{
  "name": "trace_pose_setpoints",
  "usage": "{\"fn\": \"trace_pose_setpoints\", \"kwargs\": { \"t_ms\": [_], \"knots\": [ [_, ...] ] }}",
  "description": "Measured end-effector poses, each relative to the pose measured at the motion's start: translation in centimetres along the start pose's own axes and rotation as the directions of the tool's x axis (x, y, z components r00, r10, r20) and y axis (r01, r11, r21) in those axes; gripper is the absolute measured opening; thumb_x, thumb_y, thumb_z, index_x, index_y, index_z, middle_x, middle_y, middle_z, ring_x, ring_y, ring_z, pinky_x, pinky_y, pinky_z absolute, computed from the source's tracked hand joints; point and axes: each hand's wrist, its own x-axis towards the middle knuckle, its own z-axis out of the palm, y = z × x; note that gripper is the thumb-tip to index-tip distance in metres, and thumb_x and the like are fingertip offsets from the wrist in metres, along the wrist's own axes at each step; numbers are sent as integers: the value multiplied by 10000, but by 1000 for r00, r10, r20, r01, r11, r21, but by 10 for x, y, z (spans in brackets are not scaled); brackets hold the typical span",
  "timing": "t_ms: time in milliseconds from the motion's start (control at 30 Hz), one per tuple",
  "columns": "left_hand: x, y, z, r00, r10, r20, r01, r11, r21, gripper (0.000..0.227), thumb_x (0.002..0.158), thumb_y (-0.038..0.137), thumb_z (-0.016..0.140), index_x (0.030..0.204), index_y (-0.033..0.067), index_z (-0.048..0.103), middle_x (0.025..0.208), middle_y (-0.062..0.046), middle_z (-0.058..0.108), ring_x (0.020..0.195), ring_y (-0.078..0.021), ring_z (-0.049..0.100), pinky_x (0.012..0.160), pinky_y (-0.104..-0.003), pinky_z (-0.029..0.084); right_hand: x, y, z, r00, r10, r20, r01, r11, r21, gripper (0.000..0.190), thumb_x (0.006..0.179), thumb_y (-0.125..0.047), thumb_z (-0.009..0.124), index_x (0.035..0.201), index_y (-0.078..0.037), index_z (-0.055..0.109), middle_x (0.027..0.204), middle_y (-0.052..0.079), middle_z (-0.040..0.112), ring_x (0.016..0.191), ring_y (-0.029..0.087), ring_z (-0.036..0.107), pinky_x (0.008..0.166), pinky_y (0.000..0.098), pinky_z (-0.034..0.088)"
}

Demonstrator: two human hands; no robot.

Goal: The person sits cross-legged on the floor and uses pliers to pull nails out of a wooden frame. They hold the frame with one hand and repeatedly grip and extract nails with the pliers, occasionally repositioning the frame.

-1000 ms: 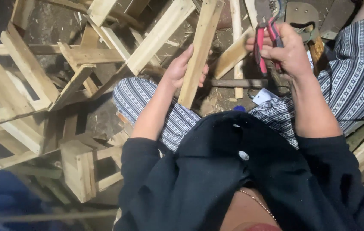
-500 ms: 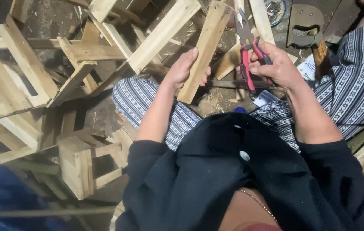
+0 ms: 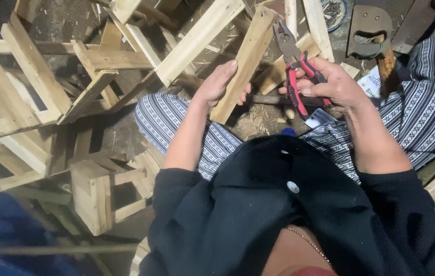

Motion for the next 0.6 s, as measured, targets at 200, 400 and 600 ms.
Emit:
{"fn": "trace_pose_setpoints", "kwargs": {
  "t_ms": [200,400,600],
  "knots": [
    [0,1,-2,1000,7,11,-7,1000,14,427,1041,376,514,1115,-35,607,744,-327,666,545,-373,721,449,-494,636,2,8,-11,999,-13,51,9,998,65,422,809,142,611,1216,56,545,1132,275,682,1025,319,746,779,353,653],
    [2,-3,-15,999,28,41,-33,993,118,419,1056,361,474,1152,-29,590,755,-313,677,556,-344,725,474,-470,640,3,16,-19,989,5,146,-21,994,112,442,786,124,608,1213,72,505,1120,348,661,974,428,750,708,407,666],
    [1,-1,-27,997,47,56,-59,968,245,380,1074,306,468,1174,-40,589,767,-292,683,579,-321,731,495,-459,651,2,17,-17,987,6,161,-29,989,144,426,806,138,593,1214,67,491,1108,345,661,975,443,748,716,420,667]
  ]
}}
